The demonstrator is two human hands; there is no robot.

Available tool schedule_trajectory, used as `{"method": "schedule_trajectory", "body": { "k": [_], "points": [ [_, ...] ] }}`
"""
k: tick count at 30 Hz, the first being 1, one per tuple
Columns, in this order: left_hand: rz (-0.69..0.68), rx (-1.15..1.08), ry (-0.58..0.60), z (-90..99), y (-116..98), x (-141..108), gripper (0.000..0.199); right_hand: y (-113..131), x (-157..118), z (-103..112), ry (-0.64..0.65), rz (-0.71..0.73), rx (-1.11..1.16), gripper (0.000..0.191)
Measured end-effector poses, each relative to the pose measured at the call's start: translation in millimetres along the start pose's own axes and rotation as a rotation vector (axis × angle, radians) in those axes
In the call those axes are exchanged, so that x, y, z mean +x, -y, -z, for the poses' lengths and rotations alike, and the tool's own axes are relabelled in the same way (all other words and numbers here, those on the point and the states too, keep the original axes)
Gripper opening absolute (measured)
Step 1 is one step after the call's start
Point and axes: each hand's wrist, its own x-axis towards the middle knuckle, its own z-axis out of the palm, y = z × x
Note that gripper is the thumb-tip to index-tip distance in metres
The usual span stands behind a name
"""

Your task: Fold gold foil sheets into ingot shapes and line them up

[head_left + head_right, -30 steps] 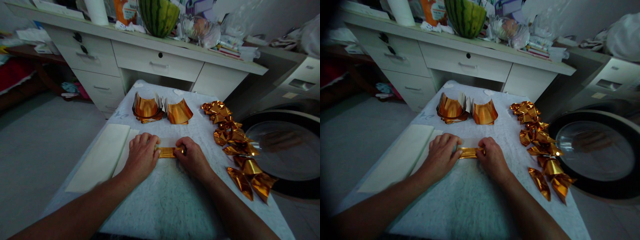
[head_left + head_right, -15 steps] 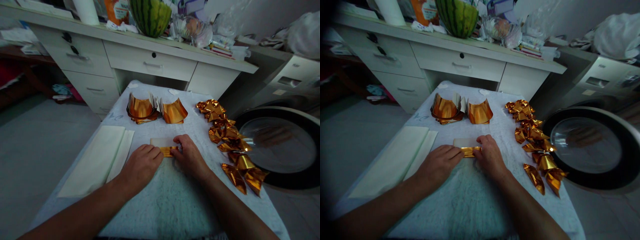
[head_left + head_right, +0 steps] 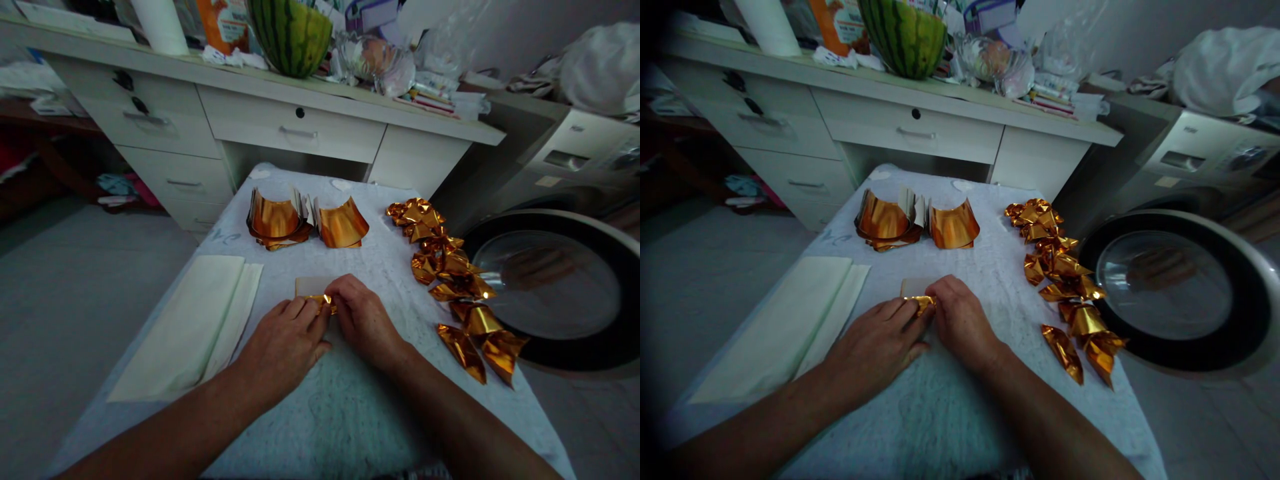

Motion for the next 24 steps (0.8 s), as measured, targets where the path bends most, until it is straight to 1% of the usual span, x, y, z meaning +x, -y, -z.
{"method": "schedule_trajectory", "body": {
  "k": [5, 10, 14, 18, 20, 24],
  "points": [
    [-0.009, 0.000, 0.003, -3.6, 0.9, -2.5, 0.052, -1.3, -0.8, -3.8, 0.046, -0.060, -0.061, 0.023],
    [-0.001, 0.028, 0.002, -5.7, 1.6, -10.1, 0.059, -0.1, -4.2, -3.2, 0.066, -0.044, -0.096, 0.023],
    [0.014, 0.057, -0.013, -10.2, 2.5, -19.7, 0.061, 1.0, -4.4, -6.7, 0.082, -0.035, -0.161, 0.023],
    [0.032, 0.089, -0.028, -11.1, 3.0, -29.2, 0.062, 3.6, -2.2, -11.8, 0.087, -0.085, -0.250, 0.021],
    [0.041, 0.111, -0.029, -9.7, 3.1, -33.6, 0.062, 5.1, -0.8, -13.8, 0.088, -0.116, -0.259, 0.018],
    [0.039, 0.130, -0.047, -8.3, 4.5, -40.8, 0.062, 6.3, 2.2, -17.5, 0.080, -0.138, -0.265, 0.022]
  ]
}}
